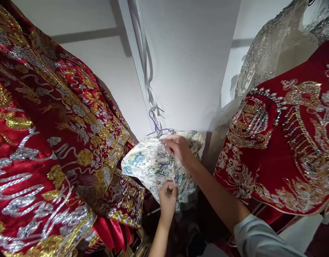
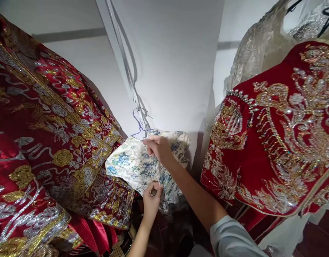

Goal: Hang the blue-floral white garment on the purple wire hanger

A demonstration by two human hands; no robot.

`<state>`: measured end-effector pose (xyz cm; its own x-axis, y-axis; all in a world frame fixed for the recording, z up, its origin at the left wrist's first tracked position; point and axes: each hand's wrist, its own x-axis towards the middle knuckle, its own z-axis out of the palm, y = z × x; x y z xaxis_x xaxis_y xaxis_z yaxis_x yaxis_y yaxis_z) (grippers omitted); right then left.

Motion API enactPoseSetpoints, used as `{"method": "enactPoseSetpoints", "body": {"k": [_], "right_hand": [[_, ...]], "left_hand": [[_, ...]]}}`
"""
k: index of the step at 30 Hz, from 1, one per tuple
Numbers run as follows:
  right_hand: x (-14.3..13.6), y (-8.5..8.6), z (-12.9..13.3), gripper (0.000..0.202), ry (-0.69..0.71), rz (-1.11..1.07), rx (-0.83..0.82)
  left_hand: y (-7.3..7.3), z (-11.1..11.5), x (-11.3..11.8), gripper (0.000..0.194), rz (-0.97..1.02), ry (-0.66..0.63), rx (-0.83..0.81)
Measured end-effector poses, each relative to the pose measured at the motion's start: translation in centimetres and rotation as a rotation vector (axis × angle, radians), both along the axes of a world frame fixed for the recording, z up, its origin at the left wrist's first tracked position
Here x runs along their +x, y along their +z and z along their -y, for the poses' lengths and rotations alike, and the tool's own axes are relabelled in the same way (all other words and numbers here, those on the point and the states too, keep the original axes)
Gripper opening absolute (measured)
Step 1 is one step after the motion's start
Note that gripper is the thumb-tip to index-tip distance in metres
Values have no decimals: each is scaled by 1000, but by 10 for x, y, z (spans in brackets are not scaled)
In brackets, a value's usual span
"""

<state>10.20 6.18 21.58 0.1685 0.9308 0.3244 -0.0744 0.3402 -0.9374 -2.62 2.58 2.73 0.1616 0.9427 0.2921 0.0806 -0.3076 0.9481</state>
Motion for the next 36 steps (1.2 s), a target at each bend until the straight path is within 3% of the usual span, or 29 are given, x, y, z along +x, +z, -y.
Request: {"method": "enactPoseSetpoints", "body": {"k": [2, 5, 7, 9, 11, 14, 18, 21, 22, 24, 26, 29, 32, 36], "right_hand": [[1, -5, 3, 23, 18, 25, -6], [2, -9, 11, 23, 7, 48, -7], [2, -7, 16, 25, 11, 81, 15], [3, -5, 16, 27, -11, 135, 41], [5, -8, 10, 26, -75, 196, 54], [7, -33, -4, 26, -169, 256, 22], [4, -90, -3, 29, -138, 242, -69], [-2, -123, 17, 29, -49, 198, -171], [-4, -130, 24, 29, -9, 175, -194], [-6, -138, 37, 28, 58, 129, -216], [-6, -140, 44, 25, 73, 84, -224], [-3, -140, 50, 21, 78, 40, -240], [0, -139, 53, 22, 165, 98, -280], [1, -142, 55, 29, 219, 190, -343]], "left_hand": [[27, -11, -6, 25, 22, 58, 64], [87, -35, -15, 35, 56, 99, 260], [127, -51, -17, 38, 0, 80, 430], [159, -62, -14, 29, -165, 30, 593], [178, -66, -9, 17, -276, 11, 710], [189, -62, -5, 17, -293, 83, 797], [181, -62, -32, 16, 2, 480, 722], [153, -74, -69, 16, 355, 706, 477], [138, -78, -81, 16, 495, 706, 335], [106, -83, -97, 21, 736, 589, -50], [74, -81, -101, 22, 861, 503, -426], [40, -66, -91, 27, 949, 461, -692], [30, -48, -76, 23, 941, 399, -725], [47, -28, -62, 13, 891, 106, -573]]}}
